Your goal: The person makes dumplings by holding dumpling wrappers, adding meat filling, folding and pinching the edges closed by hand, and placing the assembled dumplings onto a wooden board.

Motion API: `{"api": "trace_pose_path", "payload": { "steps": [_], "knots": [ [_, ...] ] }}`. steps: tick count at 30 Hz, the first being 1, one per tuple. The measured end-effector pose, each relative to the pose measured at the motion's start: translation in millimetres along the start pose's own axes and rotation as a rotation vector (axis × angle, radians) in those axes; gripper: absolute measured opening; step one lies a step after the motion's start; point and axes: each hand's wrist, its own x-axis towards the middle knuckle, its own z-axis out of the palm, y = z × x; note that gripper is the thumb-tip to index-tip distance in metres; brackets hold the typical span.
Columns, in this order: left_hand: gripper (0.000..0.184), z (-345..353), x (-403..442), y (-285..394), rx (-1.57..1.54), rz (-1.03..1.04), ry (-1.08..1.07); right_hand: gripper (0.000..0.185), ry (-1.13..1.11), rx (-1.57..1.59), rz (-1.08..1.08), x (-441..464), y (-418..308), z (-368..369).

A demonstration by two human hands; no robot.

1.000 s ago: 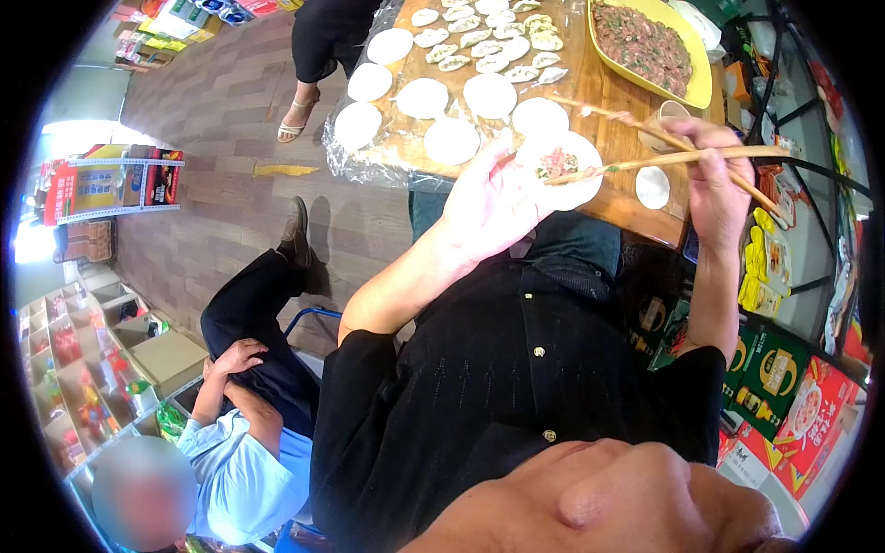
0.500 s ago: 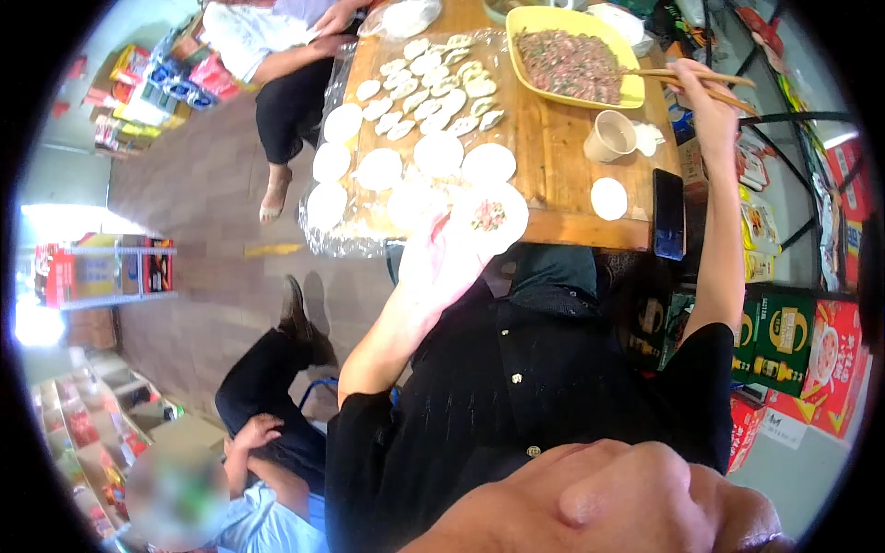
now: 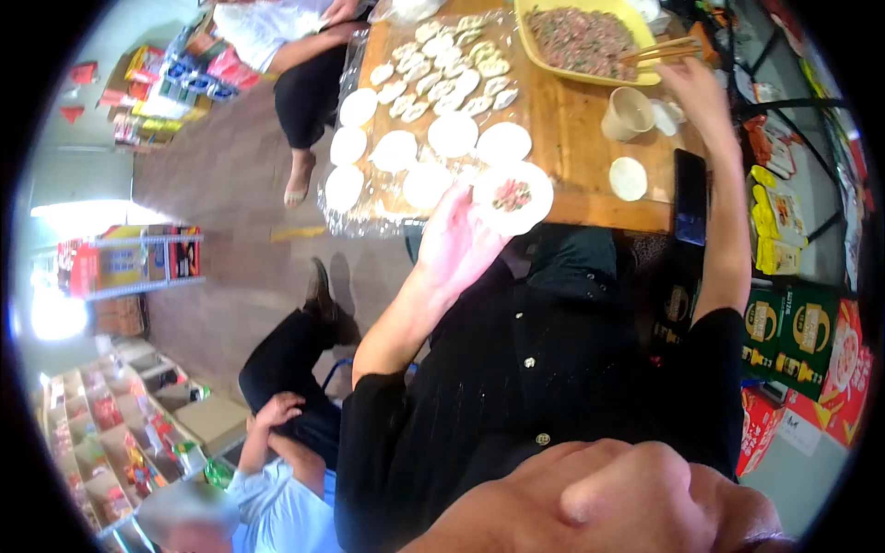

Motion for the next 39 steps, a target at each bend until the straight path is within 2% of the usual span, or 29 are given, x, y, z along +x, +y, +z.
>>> {"api": "trace_pose_path", "payload": {
  "steps": [1, 2, 4, 5, 6, 7, 8, 9, 10, 11, 12, 13, 15, 17, 18, 19, 21, 22, 23, 25, 27, 28, 31, 33, 34, 37, 39],
  "knots": [
    [0.052, -2, 0, -1, -0.008, 0.016, 0.026, 0.059, 0.094, -0.082, -0.079, -26, -15, -9],
    [0.052, -3, 0, -3, -0.003, 0.002, 0.006, 0.052, 0.073, -0.097, -0.028, -52, -32, -14],
    [0.052, -3, 4, -8, 0.05, -0.028, -0.034, 0.044, -0.076, 0.315, -0.123, -94, -28, 10],
    [0.052, -1, 7, -12, 0.045, -0.038, -0.033, 0.043, -0.268, 0.588, -0.113, -117, -32, 24],
    [0.053, 0, 9, -17, 0.08, -0.078, -0.073, 0.058, -0.426, 0.652, -0.101, -135, -55, 32],
    [0.054, 1, 12, -21, 0.118, -0.116, -0.117, 0.072, -0.569, 1.035, 0.039, -155, -55, 64],
    [0.055, 2, 14, -28, 0.168, -0.125, -0.093, 0.076, -0.659, 1.25, 0.216, -170, -62, 78],
    [0.052, -4, 16, -37, 0.225, -0.135, -0.028, 0.078, -0.731, 1.483, 0.533, -182, -75, 82],
    [0.056, -6, 18, -43, 0.373, -0.114, -0.08, 0.082, -0.694, 1.554, 0.716, -188, -85, 85],
    [0.061, -7, 19, -48, 0.525, -0.079, -0.125, 0.085, -0.713, 1.663, 0.795, -193, -79, 94],
    [0.062, -15, 22, -52, 0.79, -0.009, -0.168, 0.088, -0.817, 1.843, 0.78, -197, -73, 98],
    [0.064, -19, 23, -52, 1.057, 0.063, -0.196, 0.088, -0.804, 1.881, 0.776, -201, -69, 103],
    [0.068, -2, 17, -48, 1.2, 0.056, -0.252, 0.087, -0.787, 1.931, 0.777, -203, -82, 101],
    [0.072, -2, 12, -50, 1.269, 0.132, -0.307, 0.084, -0.775, 1.98, 0.724, -209, -83, 102],
    [0.075, 5, 10, -47, 1.463, 0.205, -0.322, 0.083, -0.832, 1.986, 0.723, -212, -78, 104],
    [0.073, 11, 8, -44, 1.58, 0.155, -0.301, 0.078, -0.834, 1.961, 0.786, -215, -75, 103],
    [0.07, 21, 6, -37, 1.798, 0.197, -0.372, 0.071, -0.846, 1.876, 0.894, -224, -66, 101],
    [0.067, 27, 6, -36, 1.917, 0.229, -0.391, 0.061, -0.905, 1.982, 0.815, -230, -52, 110],
    [0.065, 33, 6, -35, 2.04, 0.269, -0.406, 0.051, -0.878, 2.07, 0.866, -231, -53, 110],
    [0.058, 49, 12, -32, 2.146, 0.271, -0.376, 0.044, -0.854, 2.252, 0.898, -235, -43, 107],
    [0.053, 59, 32, -30, 2.297, 0.405, -0.396, 0.04, -0.754, 2.274, 0.817, -234, -45, 93],
    [0.047, 64, 46, -31, 2.253, 0.519, -0.412, 0.038, -0.724, 2.239, 0.766, -234, -45, 87],
    [0.042, 67, 94, -33, 2.081, 0.401, -0.487, 0.038, -0.611, 2.018, 0.659, -229, -24, 89],
    [0.037, 62, 124, -38, 1.961, 0.387, -0.398, 0.033, -0.418, 1.796, 0.571, -226, -11, 101],
    [0.037, 58, 135, -38, 2.002, 0.423, -0.354, 0.032, -0.435, 1.779, 0.576, -226, -5, 103],
    [0.037, 40, 140, -39, 2.055, 0.341, -0.271, 0.032, -0.459, 1.76, 0.598, -229, 5, 92],
    [0.033, 27, 125, -46, 2.04, 0.283, -0.226, 0.033, -0.464, 1.639, 0.651, -239, 12, 87]
  ]
}}
